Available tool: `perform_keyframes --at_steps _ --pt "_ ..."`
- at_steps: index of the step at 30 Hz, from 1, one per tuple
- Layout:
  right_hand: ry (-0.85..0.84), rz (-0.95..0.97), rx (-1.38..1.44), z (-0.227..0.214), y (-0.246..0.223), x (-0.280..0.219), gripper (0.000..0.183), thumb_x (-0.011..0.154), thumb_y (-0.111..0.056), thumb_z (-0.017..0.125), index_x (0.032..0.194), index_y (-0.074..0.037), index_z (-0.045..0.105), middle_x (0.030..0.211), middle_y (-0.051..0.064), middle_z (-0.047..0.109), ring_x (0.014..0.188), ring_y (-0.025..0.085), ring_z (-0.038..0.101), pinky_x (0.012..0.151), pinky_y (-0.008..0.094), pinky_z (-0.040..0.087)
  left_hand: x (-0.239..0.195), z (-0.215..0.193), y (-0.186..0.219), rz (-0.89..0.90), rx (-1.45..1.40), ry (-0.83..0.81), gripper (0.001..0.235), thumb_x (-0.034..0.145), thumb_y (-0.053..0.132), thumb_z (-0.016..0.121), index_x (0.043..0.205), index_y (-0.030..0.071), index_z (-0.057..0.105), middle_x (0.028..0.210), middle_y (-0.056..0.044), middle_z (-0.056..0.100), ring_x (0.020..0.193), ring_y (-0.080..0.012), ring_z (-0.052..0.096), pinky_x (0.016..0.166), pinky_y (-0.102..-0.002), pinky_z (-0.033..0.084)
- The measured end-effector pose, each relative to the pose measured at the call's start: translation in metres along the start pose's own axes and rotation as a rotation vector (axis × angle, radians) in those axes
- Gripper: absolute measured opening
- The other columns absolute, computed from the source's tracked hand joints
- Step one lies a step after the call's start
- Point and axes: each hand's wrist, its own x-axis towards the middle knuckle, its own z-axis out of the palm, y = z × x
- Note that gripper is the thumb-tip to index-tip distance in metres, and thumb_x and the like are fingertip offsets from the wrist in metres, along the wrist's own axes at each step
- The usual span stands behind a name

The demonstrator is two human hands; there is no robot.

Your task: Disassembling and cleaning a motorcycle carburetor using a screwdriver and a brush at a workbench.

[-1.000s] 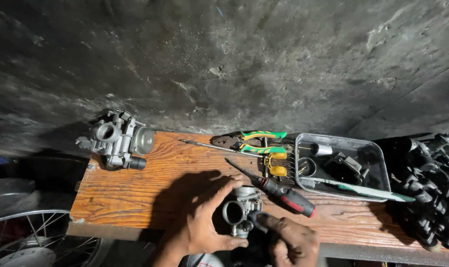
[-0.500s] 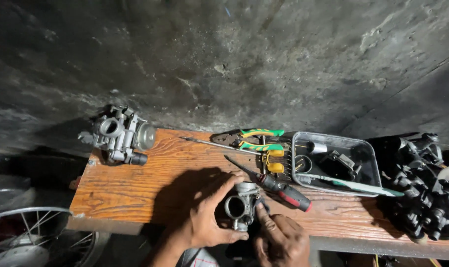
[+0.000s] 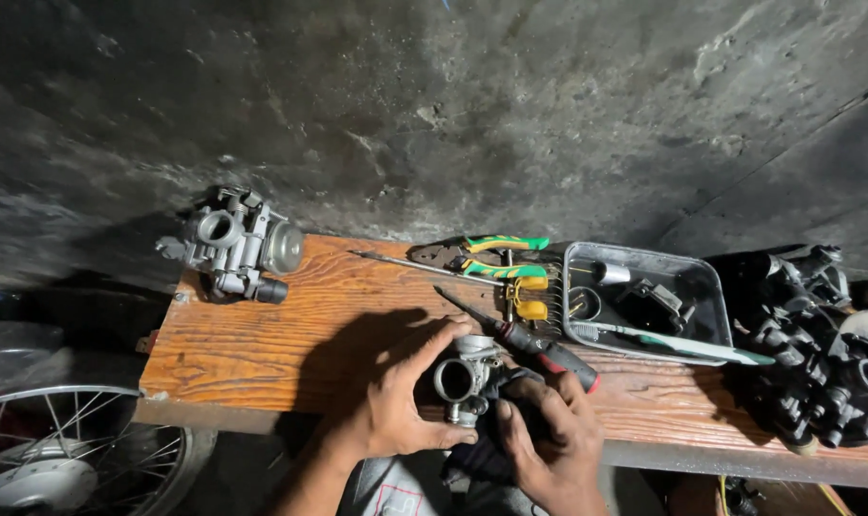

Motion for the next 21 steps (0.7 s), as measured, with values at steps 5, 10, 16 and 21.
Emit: perform_keyframes --at_steps 5,10,16,21 --pt "0.035 0.01 -0.119 0.007 0.007 -0.002 0.02 0.088 -0.025 0.073 0.104 -0.013 0.071 0.107 0.012 0.057 0.094 0.022 0.06 0.082 0.031 0.051 -0.001 0.0 -0.002 -0.027 0.032 0.0 0.094 0.074 0.054 0.081 0.147 0.005 0.047 0.149 -0.013 0.058 0.14 -0.0286 0.056 0.123 -0.043 0.03" --pt "0.092 0.006 -0.1 0.011 0.006 0.001 0.039 0.088 -0.019 0.075 0.119 -0.003 0.058 0.118 0.016 0.064 0.11 0.027 0.067 0.096 0.031 0.052 -0.001 0.001 -0.004 -0.014 0.034 0.007 0.093 0.073 0.05 0.083 0.147 0.006 0.048 0.149 -0.011 0.058 0.141 -0.0275 0.055 0.125 -0.046 0.028" --pt "0.128 0.034 -0.179 0.014 0.007 0.002 0.048 0.086 -0.021 0.076 0.127 -0.002 0.064 0.109 0.013 0.069 0.096 0.021 0.069 0.089 0.029 0.054 -0.003 -0.002 -0.003 0.003 0.085 0.001 0.096 0.079 0.063 0.073 0.151 0.006 0.044 0.154 -0.013 0.055 0.142 -0.0308 0.054 0.122 -0.046 0.034" --pt "0.052 -0.113 -0.129 0.009 0.005 0.003 0.023 0.091 -0.017 0.071 0.112 -0.007 0.07 0.103 0.008 0.073 0.102 0.019 0.073 0.086 0.027 0.056 0.002 -0.009 0.003 0.016 0.022 -0.061 0.093 0.085 0.06 0.064 0.153 0.002 0.04 0.16 -0.022 0.045 0.149 -0.0363 0.045 0.127 -0.053 0.018"
